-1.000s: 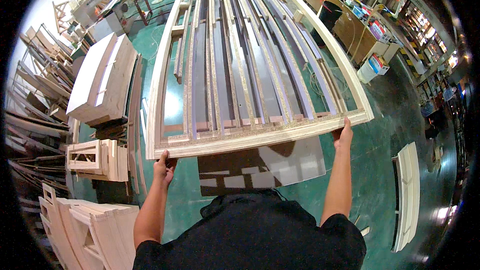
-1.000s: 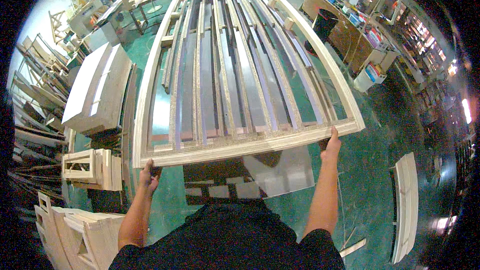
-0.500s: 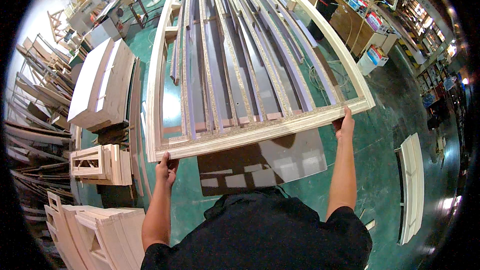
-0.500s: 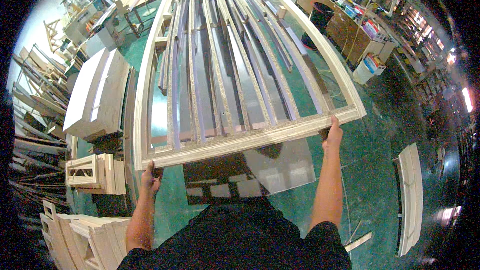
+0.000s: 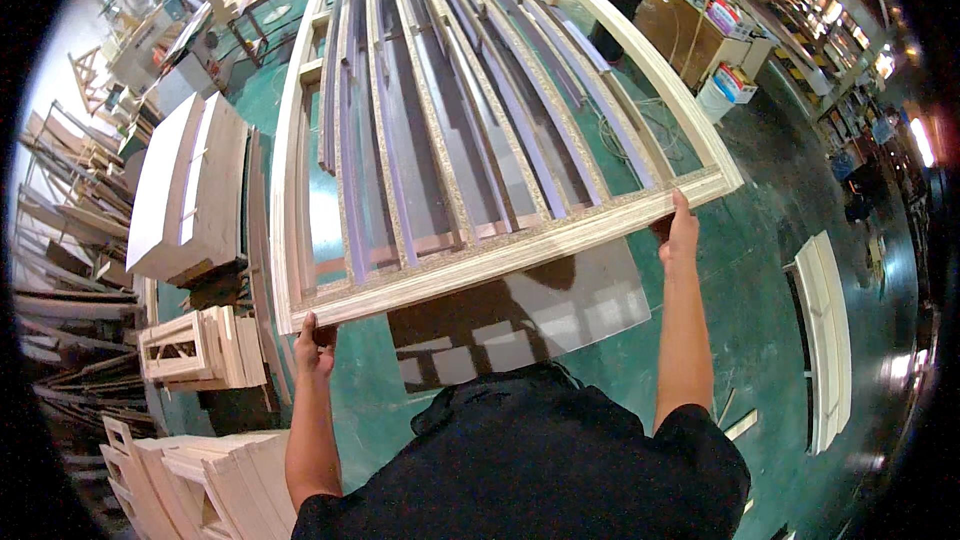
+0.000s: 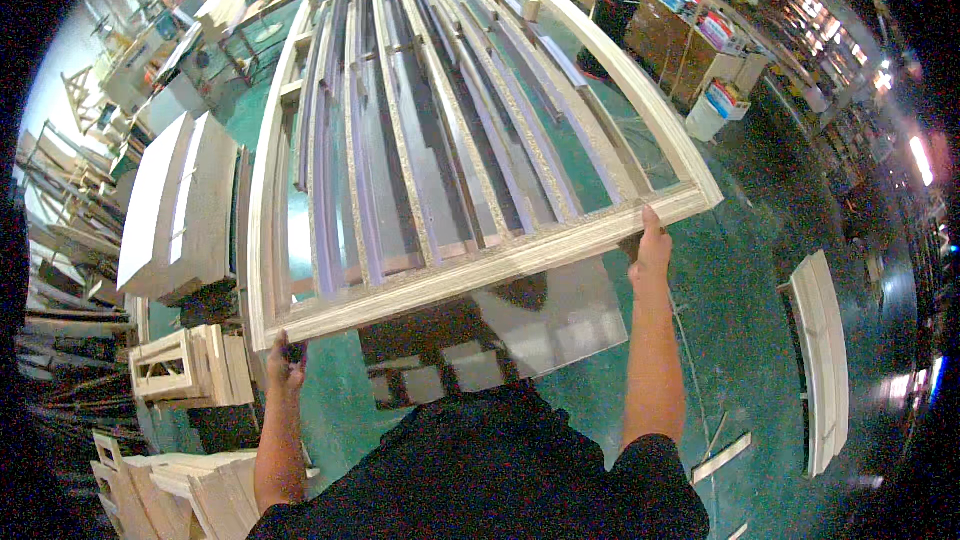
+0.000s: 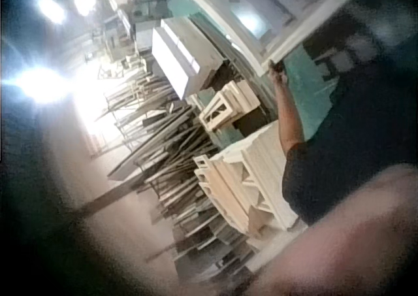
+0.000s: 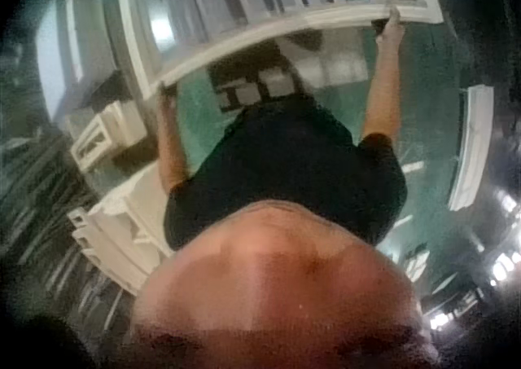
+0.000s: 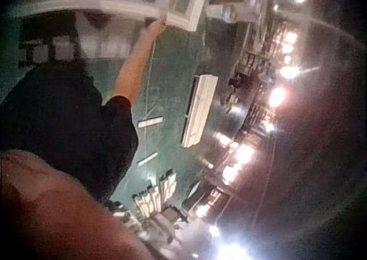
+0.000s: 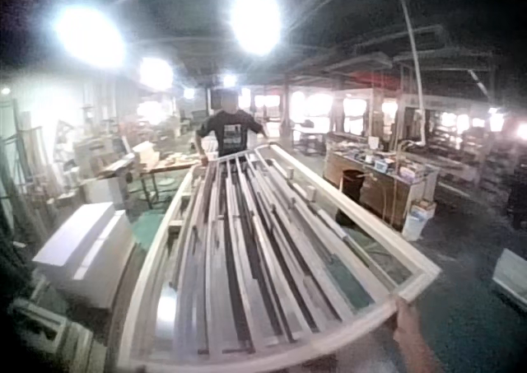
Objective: The person assembles a large wooden frame structure by hand, positioning and aligning wooden slats and cross-pieces. They use a pneumatic nail gun to fasten the components together, repeatedly lifting and rotating the frame to access different sides. The task involves precise alignment of the wooden parts before nailing them into place.
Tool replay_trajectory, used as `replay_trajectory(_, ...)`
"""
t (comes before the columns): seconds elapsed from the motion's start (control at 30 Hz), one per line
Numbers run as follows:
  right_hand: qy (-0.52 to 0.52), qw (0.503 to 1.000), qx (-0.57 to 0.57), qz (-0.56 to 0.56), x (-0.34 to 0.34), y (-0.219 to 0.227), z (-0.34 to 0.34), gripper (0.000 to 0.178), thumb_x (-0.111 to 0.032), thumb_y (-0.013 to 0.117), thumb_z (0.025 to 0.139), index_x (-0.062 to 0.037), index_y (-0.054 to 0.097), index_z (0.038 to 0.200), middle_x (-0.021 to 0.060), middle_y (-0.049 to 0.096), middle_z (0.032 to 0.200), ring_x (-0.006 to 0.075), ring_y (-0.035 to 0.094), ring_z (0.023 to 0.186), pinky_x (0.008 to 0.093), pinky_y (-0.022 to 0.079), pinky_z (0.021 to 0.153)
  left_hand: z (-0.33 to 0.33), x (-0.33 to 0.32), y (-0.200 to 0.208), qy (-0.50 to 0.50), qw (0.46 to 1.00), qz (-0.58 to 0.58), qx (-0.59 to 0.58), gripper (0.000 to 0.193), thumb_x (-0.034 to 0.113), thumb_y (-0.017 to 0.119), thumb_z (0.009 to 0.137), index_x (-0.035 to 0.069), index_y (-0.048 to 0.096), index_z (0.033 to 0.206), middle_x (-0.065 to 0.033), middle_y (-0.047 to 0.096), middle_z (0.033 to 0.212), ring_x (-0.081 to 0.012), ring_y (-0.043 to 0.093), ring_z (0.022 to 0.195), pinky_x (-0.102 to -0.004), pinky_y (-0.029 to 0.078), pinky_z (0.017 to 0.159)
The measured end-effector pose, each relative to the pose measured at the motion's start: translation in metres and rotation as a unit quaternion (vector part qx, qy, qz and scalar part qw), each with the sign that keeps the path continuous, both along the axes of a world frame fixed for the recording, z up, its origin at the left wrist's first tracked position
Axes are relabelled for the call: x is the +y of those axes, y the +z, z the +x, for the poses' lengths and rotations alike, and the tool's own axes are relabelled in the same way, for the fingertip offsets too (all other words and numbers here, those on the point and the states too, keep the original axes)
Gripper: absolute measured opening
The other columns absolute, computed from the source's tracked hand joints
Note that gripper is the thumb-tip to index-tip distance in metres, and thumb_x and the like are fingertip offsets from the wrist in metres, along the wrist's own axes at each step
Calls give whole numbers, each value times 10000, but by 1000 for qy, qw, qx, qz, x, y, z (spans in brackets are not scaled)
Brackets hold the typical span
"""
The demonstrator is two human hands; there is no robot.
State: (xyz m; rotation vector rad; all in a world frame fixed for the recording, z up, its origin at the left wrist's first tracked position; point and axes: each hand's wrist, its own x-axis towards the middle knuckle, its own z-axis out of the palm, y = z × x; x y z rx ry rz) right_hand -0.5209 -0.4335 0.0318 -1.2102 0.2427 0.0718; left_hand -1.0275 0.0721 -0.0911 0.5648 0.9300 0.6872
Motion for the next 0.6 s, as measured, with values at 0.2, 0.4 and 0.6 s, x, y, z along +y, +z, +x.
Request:
replay_trajectory(0.2,-8,999,-11,32,3,3,-5,390,-269,695,928,5,614,1193,92,670,1092,211,673,904,367,571,731,0,5,2,-2,1000,17,7,363,228,772,883,-6,629,1121,-139,703,1071,-287,703,934,-405,626,812)
replay_trajectory(0.4,-21,999,-17,37,6,11,-13,361,-257,706,925,17,632,1148,76,687,1026,197,679,843,351,565,688,7,-3,19,5,1000,19,-6,297,231,764,886,18,666,1069,-120,725,1035,-267,719,927,-393,627,795)
replay_trajectory(0.6,-7,999,-27,34,5,11,-13,359,-280,710,925,9,634,1124,78,686,1015,196,683,844,355,571,687,0,4,8,-17,999,27,-14,271,251,771,883,42,671,1022,-107,734,973,-253,726,848,-391,632,762)
